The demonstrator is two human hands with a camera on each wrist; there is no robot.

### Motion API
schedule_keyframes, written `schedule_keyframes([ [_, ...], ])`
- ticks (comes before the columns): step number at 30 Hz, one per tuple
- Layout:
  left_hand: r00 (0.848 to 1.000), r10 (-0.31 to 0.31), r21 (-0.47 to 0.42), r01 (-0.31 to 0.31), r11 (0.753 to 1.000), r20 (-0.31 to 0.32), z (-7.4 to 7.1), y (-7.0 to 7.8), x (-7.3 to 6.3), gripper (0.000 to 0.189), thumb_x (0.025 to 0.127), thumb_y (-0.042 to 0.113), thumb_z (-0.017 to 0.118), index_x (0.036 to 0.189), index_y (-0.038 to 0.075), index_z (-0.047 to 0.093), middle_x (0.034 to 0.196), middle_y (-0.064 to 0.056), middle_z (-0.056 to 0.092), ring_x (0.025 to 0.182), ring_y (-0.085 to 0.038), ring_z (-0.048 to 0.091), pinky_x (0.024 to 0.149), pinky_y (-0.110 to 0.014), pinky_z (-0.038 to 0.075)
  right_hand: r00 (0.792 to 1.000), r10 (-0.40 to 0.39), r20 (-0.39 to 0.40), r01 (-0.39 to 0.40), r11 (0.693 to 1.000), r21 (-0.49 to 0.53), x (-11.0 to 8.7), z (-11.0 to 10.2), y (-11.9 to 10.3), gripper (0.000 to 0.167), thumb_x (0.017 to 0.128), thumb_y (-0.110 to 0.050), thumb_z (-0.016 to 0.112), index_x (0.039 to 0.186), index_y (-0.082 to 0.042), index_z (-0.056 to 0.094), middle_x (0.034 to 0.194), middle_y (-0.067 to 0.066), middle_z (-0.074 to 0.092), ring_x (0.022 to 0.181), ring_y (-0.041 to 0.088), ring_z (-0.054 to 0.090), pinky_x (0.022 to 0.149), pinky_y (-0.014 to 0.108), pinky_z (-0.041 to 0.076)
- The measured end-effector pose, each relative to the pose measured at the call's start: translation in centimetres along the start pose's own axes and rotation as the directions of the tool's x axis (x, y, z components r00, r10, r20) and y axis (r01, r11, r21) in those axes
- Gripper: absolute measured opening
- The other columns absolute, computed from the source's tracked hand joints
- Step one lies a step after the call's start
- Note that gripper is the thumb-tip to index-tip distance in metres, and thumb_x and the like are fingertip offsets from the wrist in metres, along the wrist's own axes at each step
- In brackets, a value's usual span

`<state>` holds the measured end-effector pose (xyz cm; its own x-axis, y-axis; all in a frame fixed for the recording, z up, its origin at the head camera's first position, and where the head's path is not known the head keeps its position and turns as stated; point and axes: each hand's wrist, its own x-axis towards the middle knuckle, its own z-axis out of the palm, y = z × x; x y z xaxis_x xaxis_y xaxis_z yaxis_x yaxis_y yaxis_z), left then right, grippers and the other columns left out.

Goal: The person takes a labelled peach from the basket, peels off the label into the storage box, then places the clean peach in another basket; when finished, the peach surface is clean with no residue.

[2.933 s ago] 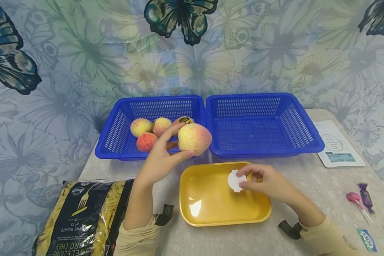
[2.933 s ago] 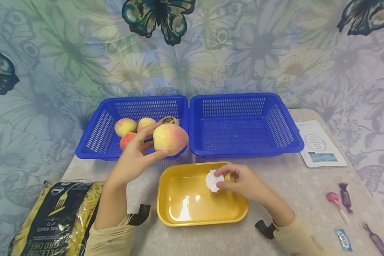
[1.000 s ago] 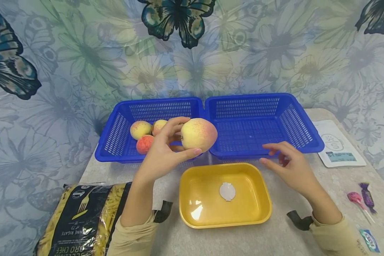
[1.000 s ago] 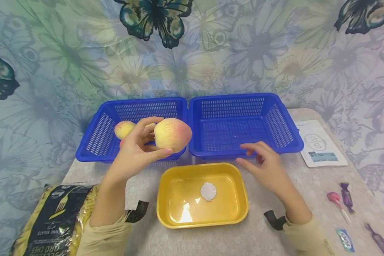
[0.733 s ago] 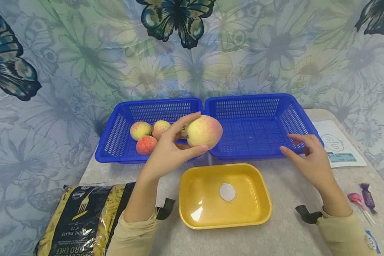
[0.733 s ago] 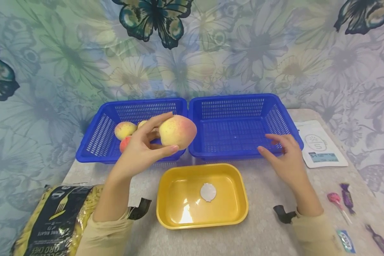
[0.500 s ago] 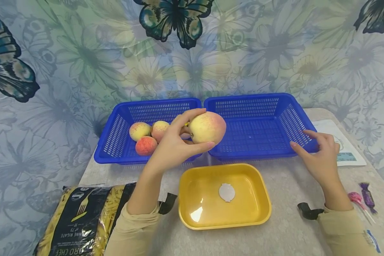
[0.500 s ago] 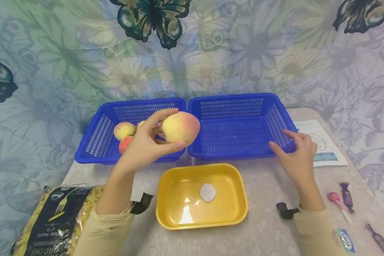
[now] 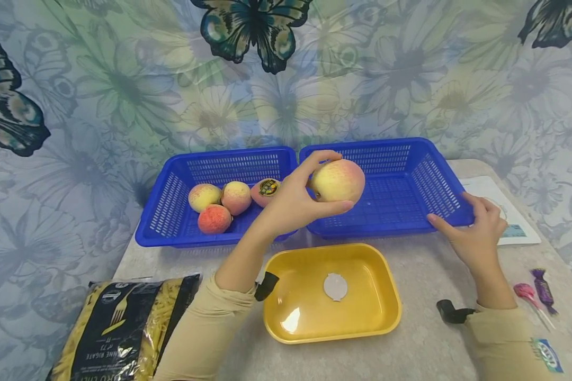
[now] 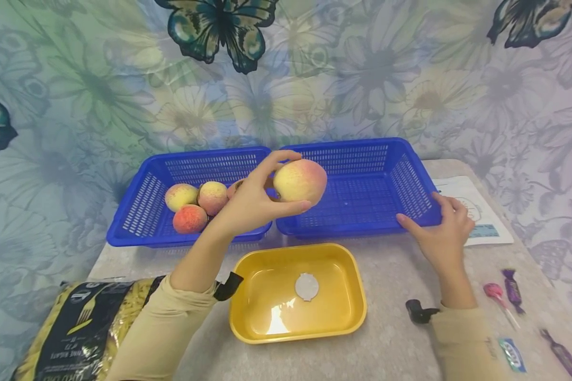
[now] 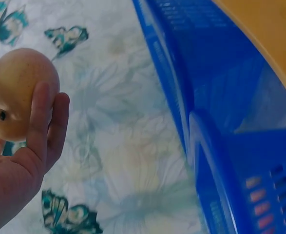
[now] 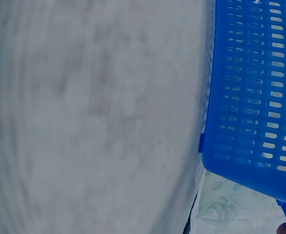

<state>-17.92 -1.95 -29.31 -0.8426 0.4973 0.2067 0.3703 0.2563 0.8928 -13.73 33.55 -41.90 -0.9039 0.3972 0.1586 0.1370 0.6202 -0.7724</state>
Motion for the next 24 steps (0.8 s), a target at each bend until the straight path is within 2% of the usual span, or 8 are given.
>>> schedule_keyframes([
  [4, 0.999, 0.011, 0.040, -0.013, 0.999, 0.039, 1.5, -0.3, 2.1, 0.073, 0.078, 0.037, 0.085, 0.141, 0.043, 0.048, 0.135, 0.004, 0.049, 0.113, -0.016, 0.053, 0.081, -0.030, 0.057, 0.998, 0.047, 0.032, -0.048, 0.999, 0.027, 0.2, 0.2, 0.3, 0.095, 0.083, -0.044, 0.077, 0.158, -0.014, 0.026, 0.162, 0.021, 0.012, 0.141, 0.044, 0.007, 0.109, 0.069, 0.019],
  [10, 0.997, 0.029, 0.052, -0.033, 0.998, 0.070, 3.8, -0.8, 5.0, 0.070, 0.077, 0.035, 0.085, 0.134, 0.031, 0.046, 0.126, -0.001, 0.051, 0.115, -0.018, 0.045, 0.079, -0.027, 0.056, 0.995, 0.066, 0.080, -0.069, 0.997, 0.033, 0.2, 0.4, 0.7, 0.099, 0.087, -0.047, 0.073, 0.160, -0.015, 0.015, 0.164, 0.021, 0.014, 0.143, 0.045, 0.007, 0.111, 0.071, 0.017],
  [13, 0.996, 0.023, 0.026, -0.025, 0.999, 0.083, 5.0, -1.3, 6.3, 0.072, 0.076, 0.035, 0.086, 0.131, 0.025, 0.041, 0.123, -0.003, 0.051, 0.110, -0.018, 0.050, 0.077, -0.026, 0.056, 0.990, 0.088, 0.109, -0.096, 0.993, 0.065, 0.2, 0.6, 0.7, 0.101, 0.088, -0.049, 0.071, 0.161, -0.017, 0.008, 0.165, 0.019, 0.009, 0.145, 0.045, 0.004, 0.114, 0.072, 0.012],
  [18, 0.994, -0.022, -0.061, 0.029, 0.998, 0.108, 7.0, -2.4, 8.0, 0.071, 0.078, 0.033, 0.084, 0.128, 0.022, 0.034, 0.118, -0.006, 0.056, 0.096, -0.018, 0.062, 0.073, -0.025, 0.058, 0.985, 0.107, 0.134, -0.121, 0.987, 0.104, 0.1, 0.7, 0.8, 0.103, 0.089, -0.049, 0.070, 0.161, -0.020, 0.002, 0.167, 0.016, 0.004, 0.147, 0.045, 0.002, 0.116, 0.071, 0.009],
  [22, 0.995, -0.036, -0.085, 0.044, 0.995, 0.094, 8.6, -3.2, 9.3, 0.070, 0.079, 0.030, 0.084, 0.128, 0.019, 0.035, 0.117, -0.006, 0.056, 0.093, -0.017, 0.063, 0.071, -0.024, 0.058, 0.987, 0.100, 0.128, -0.115, 0.987, 0.115, 0.1, 0.7, 0.9, 0.103, 0.088, -0.049, 0.071, 0.161, -0.021, 0.004, 0.167, 0.016, 0.005, 0.145, 0.045, 0.005, 0.116, 0.071, 0.010],
  [24, 0.996, -0.044, -0.064, 0.049, 0.997, 0.079, 9.6, -3.5, 9.9, 0.070, 0.079, 0.031, 0.084, 0.129, 0.019, 0.037, 0.118, -0.005, 0.055, 0.095, -0.016, 0.062, 0.071, -0.023, 0.058, 0.986, 0.101, 0.129, -0.116, 0.987, 0.111, 0.1, 0.7, 1.0, 0.103, 0.088, -0.049, 0.071, 0.161, -0.022, 0.004, 0.167, 0.016, 0.005, 0.145, 0.045, 0.005, 0.116, 0.072, 0.010],
])
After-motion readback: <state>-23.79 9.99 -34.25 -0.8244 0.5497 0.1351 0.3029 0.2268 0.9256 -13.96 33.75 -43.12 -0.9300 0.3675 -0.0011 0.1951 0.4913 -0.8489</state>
